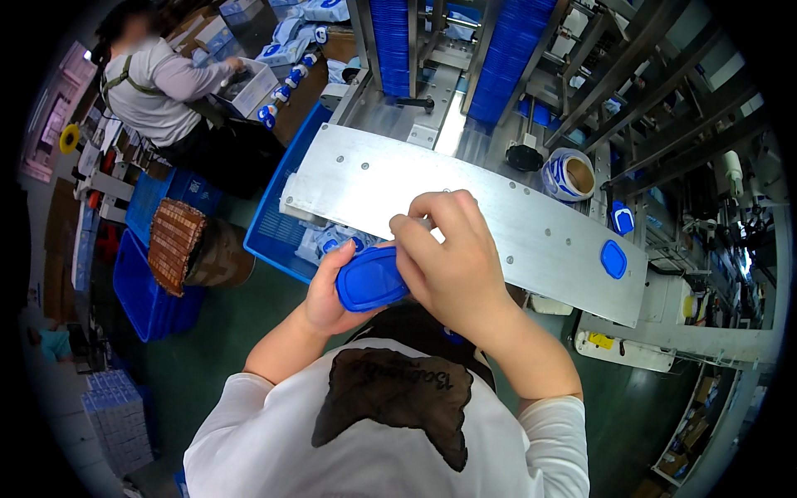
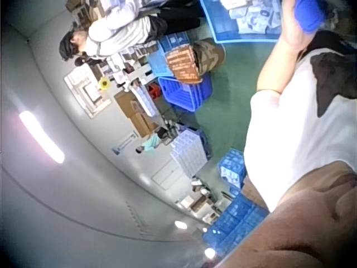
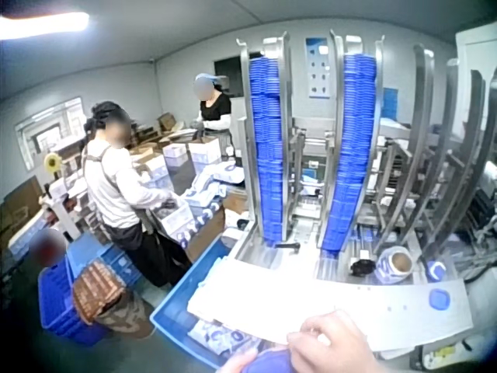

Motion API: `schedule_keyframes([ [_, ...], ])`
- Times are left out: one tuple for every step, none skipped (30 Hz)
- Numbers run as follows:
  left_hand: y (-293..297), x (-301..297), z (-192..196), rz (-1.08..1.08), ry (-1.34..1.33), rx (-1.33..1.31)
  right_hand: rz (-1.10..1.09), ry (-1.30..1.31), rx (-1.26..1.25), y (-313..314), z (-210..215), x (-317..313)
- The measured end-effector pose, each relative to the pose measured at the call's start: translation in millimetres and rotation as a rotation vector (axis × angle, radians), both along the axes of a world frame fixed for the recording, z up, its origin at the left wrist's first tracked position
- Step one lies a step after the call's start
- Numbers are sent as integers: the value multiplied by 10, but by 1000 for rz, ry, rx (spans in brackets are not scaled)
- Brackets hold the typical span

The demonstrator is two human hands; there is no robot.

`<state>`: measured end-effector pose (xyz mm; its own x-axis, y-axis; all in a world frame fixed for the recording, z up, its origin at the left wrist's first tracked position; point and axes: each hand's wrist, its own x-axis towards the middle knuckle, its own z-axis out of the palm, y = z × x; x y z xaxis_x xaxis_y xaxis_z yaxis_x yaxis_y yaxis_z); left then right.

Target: The person is handling blue plastic lids and placing them on top of a machine conveyor or into boxes, while other workers manage packages in a manufacturing facility.

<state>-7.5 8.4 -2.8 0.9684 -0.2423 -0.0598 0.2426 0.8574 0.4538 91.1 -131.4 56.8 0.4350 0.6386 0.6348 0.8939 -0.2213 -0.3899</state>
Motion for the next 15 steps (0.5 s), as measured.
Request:
schedule_keyframes([
  [-9, 7, 16, 14, 35, 13, 31, 8, -28, 4, -6, -6],
  [-26, 13, 43, 28, 71, 25, 61, 15, -56, 16, -21, -24],
  [-35, 21, 59, 41, 106, 38, 91, 23, -84, 27, -36, -41],
  [-23, 17, 36, 26, 82, 23, 126, 30, -111, 35, -46, -52],
  [0, 11, -8, 9, 59, 9, 104, 66, -137, 15, -47, -21],
  [18, 4, -31, -7, 36, -6, 79, 49, -121, 7, -41, -17],
  [26, 6, -30, -8, 34, -3, 51, 33, -107, -2, -32, -13],
  [35, 12, -27, -10, 31, 1, 24, 17, -93, -7, -27, -11],
  [37, 16, -22, -11, 29, 5, 59, 37, -96, -2, -35, -13],
  [28, 21, -6, 4, 71, 52, 91, 56, -98, 7, -48, -15],
  [13, 21, 19, 18, 112, 100, 123, 75, -101, 9, -56, -12],
  [1, 28, 31, 33, 153, 148, 95, 79, -86, 0, -57, 5],
  [0, 31, 23, 16, 119, 123, 72, 84, -71, -3, -56, 27],
  [2, 41, 2, 0, 86, 99, 50, 89, -55, -10, -53, 55],
  [6, 46, -13, -16, 52, 74, -47, 25, 20, -29, -35, 97],
])
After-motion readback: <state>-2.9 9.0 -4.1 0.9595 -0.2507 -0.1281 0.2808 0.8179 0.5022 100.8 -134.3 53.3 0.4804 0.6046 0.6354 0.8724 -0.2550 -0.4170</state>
